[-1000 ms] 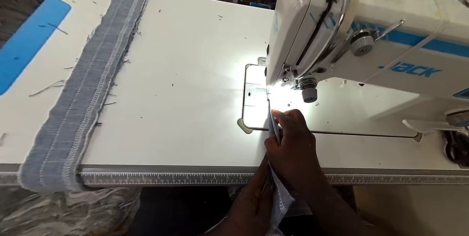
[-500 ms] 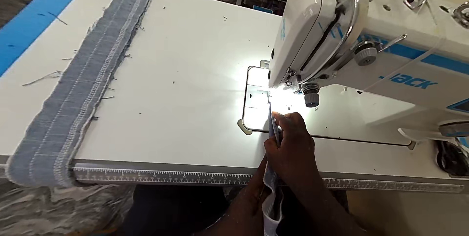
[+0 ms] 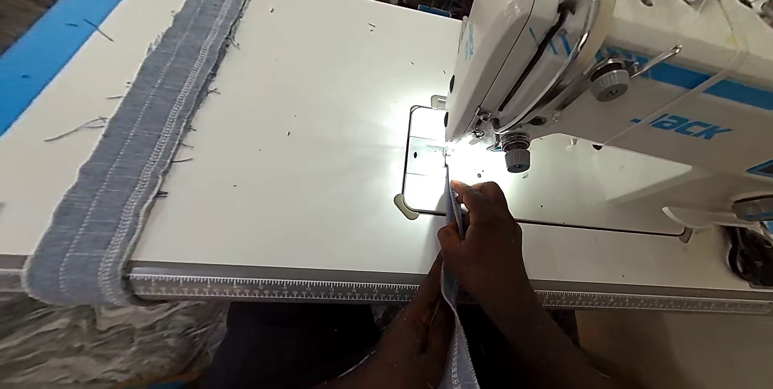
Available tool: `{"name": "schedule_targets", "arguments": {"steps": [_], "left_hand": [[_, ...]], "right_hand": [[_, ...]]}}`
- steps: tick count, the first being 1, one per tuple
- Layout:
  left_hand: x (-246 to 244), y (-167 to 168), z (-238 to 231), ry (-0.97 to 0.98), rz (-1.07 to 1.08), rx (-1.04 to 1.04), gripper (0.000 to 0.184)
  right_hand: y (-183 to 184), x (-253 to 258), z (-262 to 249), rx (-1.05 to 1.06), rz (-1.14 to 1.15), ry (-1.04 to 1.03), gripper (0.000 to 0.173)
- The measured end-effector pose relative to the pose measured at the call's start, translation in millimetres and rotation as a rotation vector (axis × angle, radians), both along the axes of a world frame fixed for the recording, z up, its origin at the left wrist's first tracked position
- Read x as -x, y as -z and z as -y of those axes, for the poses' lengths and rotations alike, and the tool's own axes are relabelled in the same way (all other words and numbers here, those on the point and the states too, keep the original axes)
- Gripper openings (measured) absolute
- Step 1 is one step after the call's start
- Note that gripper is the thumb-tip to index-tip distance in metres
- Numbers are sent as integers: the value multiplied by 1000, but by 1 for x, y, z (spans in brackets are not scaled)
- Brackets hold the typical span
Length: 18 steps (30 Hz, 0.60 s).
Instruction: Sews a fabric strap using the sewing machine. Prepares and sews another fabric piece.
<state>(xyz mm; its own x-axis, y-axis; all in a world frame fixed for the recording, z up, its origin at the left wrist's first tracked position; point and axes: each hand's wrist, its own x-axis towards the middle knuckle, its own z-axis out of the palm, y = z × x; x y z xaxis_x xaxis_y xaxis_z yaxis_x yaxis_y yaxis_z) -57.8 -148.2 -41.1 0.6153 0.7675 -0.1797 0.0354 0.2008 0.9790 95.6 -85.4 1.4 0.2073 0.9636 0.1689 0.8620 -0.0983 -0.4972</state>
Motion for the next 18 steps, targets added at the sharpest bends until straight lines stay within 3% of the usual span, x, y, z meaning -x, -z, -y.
{"name": "schedule_targets", "arguments": {"steps": [4,14,16,18], "left_hand": [[0,2,0,-3,-8,-37,61],[5,-15,0,60,-133,139,64],[6,-10,0,68,-188,-15,62],[9,-11,-4,75,-398,-372,55]], "right_hand": [[1,-1,0,-14,5,1,52],[-1,0,0,5,6,-17,53],[-1,-1,0,7,10,-22,52],[-1,-1,1,8,17,-32,50]]}}
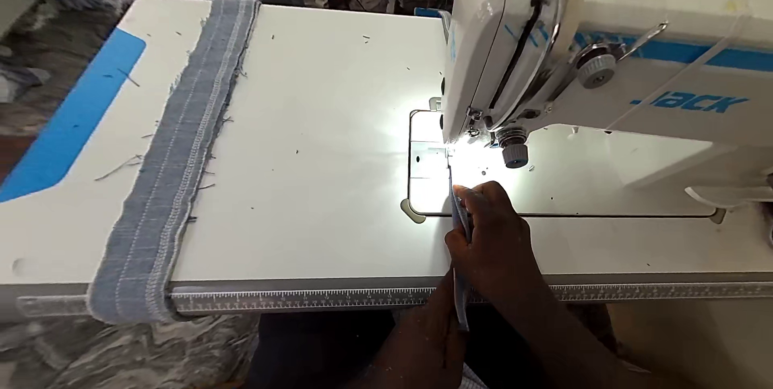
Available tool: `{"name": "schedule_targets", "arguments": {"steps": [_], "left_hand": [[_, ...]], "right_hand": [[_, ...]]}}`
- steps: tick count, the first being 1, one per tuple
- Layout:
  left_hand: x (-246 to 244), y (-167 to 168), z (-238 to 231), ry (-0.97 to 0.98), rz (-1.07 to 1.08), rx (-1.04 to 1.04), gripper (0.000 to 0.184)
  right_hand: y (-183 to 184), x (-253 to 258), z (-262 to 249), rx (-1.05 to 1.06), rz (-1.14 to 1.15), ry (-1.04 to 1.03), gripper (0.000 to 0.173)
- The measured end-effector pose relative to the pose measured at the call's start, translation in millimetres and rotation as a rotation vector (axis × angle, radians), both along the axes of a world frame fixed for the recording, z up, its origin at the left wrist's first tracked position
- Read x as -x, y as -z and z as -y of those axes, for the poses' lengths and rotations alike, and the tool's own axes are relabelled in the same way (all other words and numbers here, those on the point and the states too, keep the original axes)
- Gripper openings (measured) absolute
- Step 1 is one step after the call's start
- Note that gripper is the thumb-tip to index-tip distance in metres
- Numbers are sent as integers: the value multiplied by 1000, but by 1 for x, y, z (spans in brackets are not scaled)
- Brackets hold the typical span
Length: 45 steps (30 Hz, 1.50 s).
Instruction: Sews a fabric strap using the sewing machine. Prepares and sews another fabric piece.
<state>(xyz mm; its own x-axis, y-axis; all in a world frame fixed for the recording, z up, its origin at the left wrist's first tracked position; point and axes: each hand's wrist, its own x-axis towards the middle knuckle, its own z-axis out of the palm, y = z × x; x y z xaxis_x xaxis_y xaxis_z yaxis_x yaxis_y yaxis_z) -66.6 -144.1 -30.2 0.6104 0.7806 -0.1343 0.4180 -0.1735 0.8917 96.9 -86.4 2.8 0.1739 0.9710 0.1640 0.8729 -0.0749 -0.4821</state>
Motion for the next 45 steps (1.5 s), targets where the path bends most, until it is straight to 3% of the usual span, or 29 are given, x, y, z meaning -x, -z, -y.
{"name": "schedule_targets", "arguments": {"steps": [2,4,7,9,11,13,14,16,19,21,23,26,28,30,32,35,37,39,42,45], "left_hand": [[-4,-22,-14,53,-282,-257,42],[-13,-49,-30,162,-499,-314,33],[-18,-47,-55,261,-580,-465,15],[-15,-45,-69,307,-566,-490,15],[-7,-45,-75,299,-504,-449,27],[5,-35,-77,183,-323,-579,55],[9,-32,-79,128,-235,-640,55],[12,-22,-86,32,-21,-690,29],[11,-18,-101,4,246,-636,13],[10,-23,-111,66,336,-595,10],[5,-26,-117,49,417,-532,11],[-6,-32,-119,-106,541,-346,20],[-9,-38,-121,-177,575,-204,18],[-7,-41,-123,-185,536,-183,11],[-4,-43,-125,-134,450,-280,25],[2,-45,-128,-56,359,-516,38],[1,-45,-128,-74,296,-717,24],[0,-47,-129,-67,286,-775,11],[1,-48,-135,45,364,-577,10],[-5,-42,-137,-16,570,-386,15]], "right_hand": [[-4,-3,0,31,-11,-24,47],[-6,-8,-3,53,-35,-54,46],[-5,-14,-21,59,-30,-71,44],[-8,-17,-29,76,-23,-77,45],[-16,-22,-24,152,-53,-111,50],[-23,-36,-6,167,-175,-163,32],[-22,-45,4,165,-258,-199,19],[-19,-59,20,143,-440,-297,12],[-12,-77,24,-65,-445,-514,37],[-5,-81,15,-245,-500,-596,26],[0,-76,7,-409,-616,-543,13],[2,-58,-3,-495,-751,-347,14],[1,-47,-9,-532,-784,-236,24],[1,-42,-10,-545,-765,-194,20],[1,-43,-9,-542,-704,-223,18],[0,-48,-4,-525,-602,-297,35],[3,-48,-4,-601,-500,-299,25],[7,-47,-3,-675,-454,-294,12],[8,-51,-5,-654,-533,-421,4],[8,-55,-8,-582,-674,-557,5]]}}
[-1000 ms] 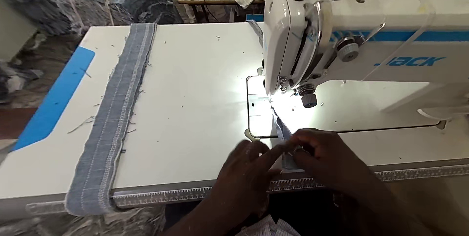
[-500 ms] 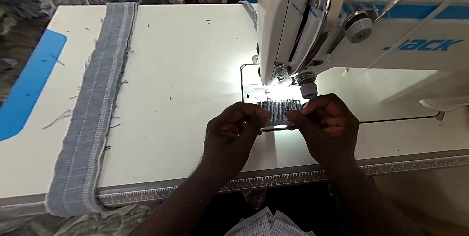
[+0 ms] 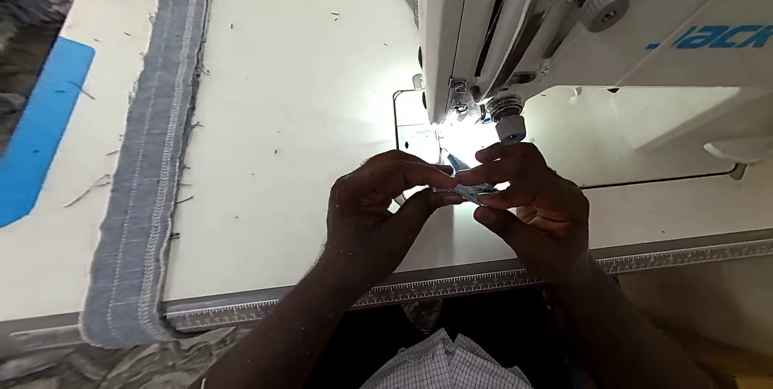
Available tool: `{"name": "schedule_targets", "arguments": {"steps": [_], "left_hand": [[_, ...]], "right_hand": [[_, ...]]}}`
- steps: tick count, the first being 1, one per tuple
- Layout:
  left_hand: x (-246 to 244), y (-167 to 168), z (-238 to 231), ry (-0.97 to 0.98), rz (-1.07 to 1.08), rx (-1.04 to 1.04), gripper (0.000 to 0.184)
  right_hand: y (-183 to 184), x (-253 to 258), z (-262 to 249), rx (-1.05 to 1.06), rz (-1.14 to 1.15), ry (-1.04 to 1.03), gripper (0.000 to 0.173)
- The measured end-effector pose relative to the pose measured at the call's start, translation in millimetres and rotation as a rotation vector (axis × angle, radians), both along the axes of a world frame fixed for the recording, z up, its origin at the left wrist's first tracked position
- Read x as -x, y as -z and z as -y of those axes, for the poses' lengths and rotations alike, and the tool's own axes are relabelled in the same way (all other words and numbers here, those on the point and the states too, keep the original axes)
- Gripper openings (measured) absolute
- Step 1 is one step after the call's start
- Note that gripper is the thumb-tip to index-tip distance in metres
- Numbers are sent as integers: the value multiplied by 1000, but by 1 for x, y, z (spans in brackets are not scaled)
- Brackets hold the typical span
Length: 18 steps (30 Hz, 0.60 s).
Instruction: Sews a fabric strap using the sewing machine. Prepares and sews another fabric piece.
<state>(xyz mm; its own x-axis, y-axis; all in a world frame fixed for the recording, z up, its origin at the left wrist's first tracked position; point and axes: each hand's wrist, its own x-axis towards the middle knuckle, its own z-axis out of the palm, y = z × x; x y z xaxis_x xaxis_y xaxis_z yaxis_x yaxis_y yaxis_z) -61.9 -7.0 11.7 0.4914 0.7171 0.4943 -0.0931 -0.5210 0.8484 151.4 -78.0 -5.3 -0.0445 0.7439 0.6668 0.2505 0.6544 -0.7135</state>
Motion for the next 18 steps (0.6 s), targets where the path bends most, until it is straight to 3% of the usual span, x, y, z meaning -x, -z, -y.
{"name": "schedule_targets", "arguments": {"steps": [5,8,11,13,16,18], "left_hand": [[-7,9,0,-187,82,-30,17],[-7,5,-1,-186,-21,-284,4],[-3,0,-5,-194,-131,-554,5],[-4,-1,-8,-70,-133,-497,6],[-6,4,-13,203,-4,-146,7],[-7,5,-14,265,35,-26,10]], "right_hand": [[-1,-3,-2,42,-35,-89,5],[-3,-6,-3,28,-9,-88,4],[-3,-7,-3,-32,25,82,4],[-1,-4,-1,-16,-22,196,12],[-1,4,4,31,-102,244,16],[-1,5,6,25,-94,288,18]]}}
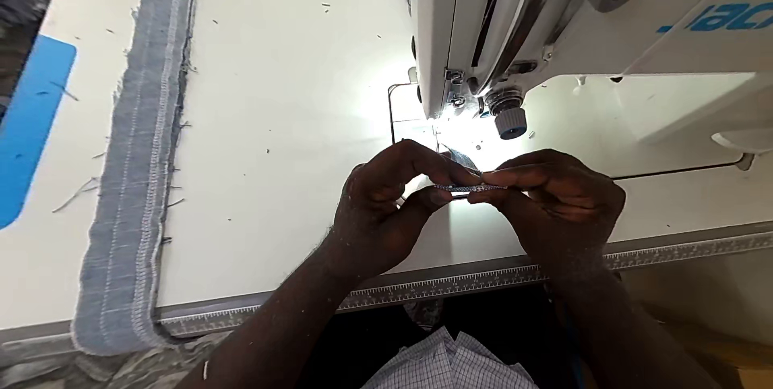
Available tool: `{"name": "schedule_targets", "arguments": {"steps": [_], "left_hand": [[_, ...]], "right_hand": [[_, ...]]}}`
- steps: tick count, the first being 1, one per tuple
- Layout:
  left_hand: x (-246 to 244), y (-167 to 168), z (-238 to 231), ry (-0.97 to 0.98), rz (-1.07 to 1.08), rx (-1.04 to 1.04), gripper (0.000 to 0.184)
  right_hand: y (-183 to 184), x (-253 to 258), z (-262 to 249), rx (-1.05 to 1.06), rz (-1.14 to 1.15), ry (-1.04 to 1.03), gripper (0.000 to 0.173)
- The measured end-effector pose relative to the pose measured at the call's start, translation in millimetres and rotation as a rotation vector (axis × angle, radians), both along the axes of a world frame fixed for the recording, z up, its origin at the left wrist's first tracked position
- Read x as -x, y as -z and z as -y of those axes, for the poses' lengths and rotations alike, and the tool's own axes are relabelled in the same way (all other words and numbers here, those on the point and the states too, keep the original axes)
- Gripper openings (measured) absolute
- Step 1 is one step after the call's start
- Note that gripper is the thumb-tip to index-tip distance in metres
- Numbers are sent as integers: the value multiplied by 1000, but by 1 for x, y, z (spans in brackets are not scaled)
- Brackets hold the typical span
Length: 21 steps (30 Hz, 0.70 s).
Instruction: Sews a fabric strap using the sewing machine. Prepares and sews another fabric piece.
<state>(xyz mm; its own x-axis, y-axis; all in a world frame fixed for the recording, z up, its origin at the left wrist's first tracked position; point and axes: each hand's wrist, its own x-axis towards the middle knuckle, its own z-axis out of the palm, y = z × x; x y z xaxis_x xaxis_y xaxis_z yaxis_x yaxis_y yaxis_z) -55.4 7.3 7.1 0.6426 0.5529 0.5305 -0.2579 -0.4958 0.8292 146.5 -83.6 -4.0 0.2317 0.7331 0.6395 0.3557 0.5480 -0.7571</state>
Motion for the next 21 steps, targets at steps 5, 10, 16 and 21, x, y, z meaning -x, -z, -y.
{"name": "schedule_targets", "arguments": {"steps": [5,10,16,21], "left_hand": [[-3,-1,2,13,-29,-33,10],[0,-7,-8,27,-81,-168,5],[-6,-16,-7,13,-197,-353,15],[-9,-9,-14,116,-130,-204,6]], "right_hand": [[-1,-6,-1,-87,68,29,16],[-7,-24,-6,-111,330,-159,4],[-26,-29,-12,-162,606,-182,9],[-28,-35,-17,-133,558,-227,7]]}}
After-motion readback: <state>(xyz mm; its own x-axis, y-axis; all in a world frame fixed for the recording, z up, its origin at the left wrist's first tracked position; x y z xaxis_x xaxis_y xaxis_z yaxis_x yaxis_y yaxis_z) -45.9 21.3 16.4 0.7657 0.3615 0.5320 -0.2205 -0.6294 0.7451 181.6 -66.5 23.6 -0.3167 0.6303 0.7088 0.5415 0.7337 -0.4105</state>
